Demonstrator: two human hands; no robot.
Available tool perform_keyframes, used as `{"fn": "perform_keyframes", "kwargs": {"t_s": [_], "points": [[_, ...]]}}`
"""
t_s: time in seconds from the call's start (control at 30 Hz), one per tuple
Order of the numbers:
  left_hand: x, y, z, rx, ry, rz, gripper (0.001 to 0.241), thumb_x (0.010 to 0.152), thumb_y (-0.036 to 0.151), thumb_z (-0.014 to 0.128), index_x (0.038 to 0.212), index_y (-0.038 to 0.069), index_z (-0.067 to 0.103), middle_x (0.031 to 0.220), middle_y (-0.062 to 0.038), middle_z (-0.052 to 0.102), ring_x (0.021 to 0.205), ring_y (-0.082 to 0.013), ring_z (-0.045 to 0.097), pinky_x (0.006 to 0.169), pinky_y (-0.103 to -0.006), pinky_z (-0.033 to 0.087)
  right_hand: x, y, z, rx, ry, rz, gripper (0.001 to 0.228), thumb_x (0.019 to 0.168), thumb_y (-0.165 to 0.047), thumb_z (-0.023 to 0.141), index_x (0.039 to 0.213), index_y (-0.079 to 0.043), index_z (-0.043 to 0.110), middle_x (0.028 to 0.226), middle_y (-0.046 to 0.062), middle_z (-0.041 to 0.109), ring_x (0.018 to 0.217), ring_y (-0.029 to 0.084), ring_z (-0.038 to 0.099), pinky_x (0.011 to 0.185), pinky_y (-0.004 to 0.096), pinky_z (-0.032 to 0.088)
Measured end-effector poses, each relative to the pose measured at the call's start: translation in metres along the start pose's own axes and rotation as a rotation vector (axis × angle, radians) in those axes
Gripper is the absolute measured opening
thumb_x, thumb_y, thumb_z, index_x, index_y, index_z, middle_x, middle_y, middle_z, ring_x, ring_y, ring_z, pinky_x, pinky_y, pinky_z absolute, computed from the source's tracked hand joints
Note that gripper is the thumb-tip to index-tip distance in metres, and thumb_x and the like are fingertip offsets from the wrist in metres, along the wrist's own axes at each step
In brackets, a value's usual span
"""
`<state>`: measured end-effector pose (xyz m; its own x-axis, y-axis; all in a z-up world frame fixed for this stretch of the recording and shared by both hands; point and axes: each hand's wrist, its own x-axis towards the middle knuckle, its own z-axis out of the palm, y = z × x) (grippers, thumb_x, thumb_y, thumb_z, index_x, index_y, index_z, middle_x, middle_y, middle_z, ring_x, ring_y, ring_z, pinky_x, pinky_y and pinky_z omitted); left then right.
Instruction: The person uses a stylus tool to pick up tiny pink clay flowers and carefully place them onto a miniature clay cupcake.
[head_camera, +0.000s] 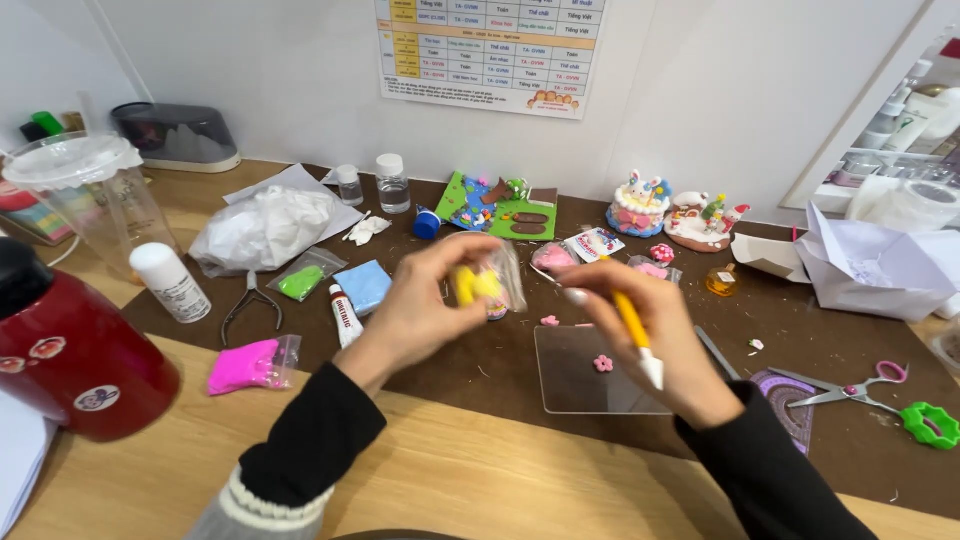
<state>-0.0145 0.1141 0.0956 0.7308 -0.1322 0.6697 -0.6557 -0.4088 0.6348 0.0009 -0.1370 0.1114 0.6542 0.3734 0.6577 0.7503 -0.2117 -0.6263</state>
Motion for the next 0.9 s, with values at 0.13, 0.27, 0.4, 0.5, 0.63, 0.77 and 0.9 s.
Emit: {"fn": "perform_keyframes", "kwargs": {"t_s": [0.13, 0.27, 0.4, 0.5, 0.63, 0.77, 0.9], "points": [[-0.006, 0.008, 0.018, -0.020, -0.033, 0.059, 0.059, 0.069, 0.001, 0.079, 0.127, 0.006, 0.069, 0.100, -0.014, 0.073, 0.095, -0.0259, 0.068, 0.086, -0.0400, 0.056, 0.006, -0.003, 0.008, 0.101, -0.124, 0.111, 0.013, 0.091, -0.004, 0.070, 0.101, -0.007, 0.079, 0.090, 0.013, 0.083, 0.088, 0.017, 0.071, 0.083, 0.043, 0.060], [-0.007, 0.013, 0.023, -0.027, -0.036, 0.073, 0.054, 0.071, 0.001, 0.078, 0.124, 0.008, 0.070, 0.100, -0.011, 0.074, 0.096, -0.0261, 0.071, 0.085, -0.0381, 0.056, 0.003, 0.007, 0.007, 0.127, -0.090, 0.272, 0.014, 0.086, -0.004, 0.075, 0.100, -0.004, 0.080, 0.082, 0.015, 0.082, 0.076, 0.021, 0.077, 0.075, 0.038, 0.062], [-0.008, 0.010, 0.026, -0.037, -0.020, 0.077, 0.052, 0.072, 0.001, 0.077, 0.123, 0.007, 0.070, 0.099, -0.010, 0.074, 0.095, -0.0254, 0.071, 0.084, -0.0376, 0.056, -0.002, 0.026, 0.010, 0.202, -0.072, 0.364, 0.014, 0.083, -0.004, 0.078, 0.097, 0.000, 0.079, 0.077, 0.017, 0.080, 0.071, 0.022, 0.077, 0.069, 0.035, 0.062], [-0.009, 0.011, 0.029, -0.030, -0.010, 0.075, 0.051, 0.072, -0.001, 0.076, 0.123, 0.007, 0.071, 0.098, -0.010, 0.074, 0.095, -0.0254, 0.071, 0.083, -0.0377, 0.056, -0.001, 0.017, 0.011, 0.199, -0.079, 0.325, 0.015, 0.080, -0.002, 0.079, 0.095, 0.001, 0.079, 0.078, 0.016, 0.081, 0.070, 0.019, 0.074, 0.069, 0.034, 0.061], [-0.011, 0.009, 0.032, 0.005, -0.010, 0.075, 0.052, 0.072, -0.001, 0.076, 0.123, 0.007, 0.070, 0.098, -0.010, 0.074, 0.094, -0.0270, 0.072, 0.082, -0.0380, 0.056, -0.004, 0.022, 0.018, 0.166, -0.076, 0.321, 0.019, 0.079, -0.002, 0.080, 0.097, -0.004, 0.082, 0.084, 0.016, 0.083, 0.065, 0.018, 0.075, 0.065, 0.032, 0.061], [-0.012, 0.013, 0.037, 0.014, 0.001, 0.111, 0.048, 0.073, -0.003, 0.075, 0.120, 0.005, 0.070, 0.095, -0.012, 0.072, 0.090, -0.0301, 0.072, 0.079, -0.0398, 0.056, -0.007, 0.031, 0.020, 0.075, -0.037, 0.327, 0.018, 0.078, -0.003, 0.081, 0.096, -0.005, 0.083, 0.084, 0.017, 0.083, 0.058, 0.022, 0.077, 0.060, 0.032, 0.060], [-0.015, 0.013, 0.041, 0.036, 0.012, 0.127, 0.047, 0.074, -0.002, 0.075, 0.119, 0.005, 0.069, 0.095, -0.011, 0.070, 0.090, -0.0300, 0.071, 0.078, -0.0400, 0.057, -0.010, 0.029, 0.020, 0.066, -0.040, 0.313, 0.016, 0.079, -0.001, 0.077, 0.092, -0.006, 0.084, 0.077, 0.015, 0.083, 0.050, 0.016, 0.072, 0.051, 0.027, 0.056]]}}
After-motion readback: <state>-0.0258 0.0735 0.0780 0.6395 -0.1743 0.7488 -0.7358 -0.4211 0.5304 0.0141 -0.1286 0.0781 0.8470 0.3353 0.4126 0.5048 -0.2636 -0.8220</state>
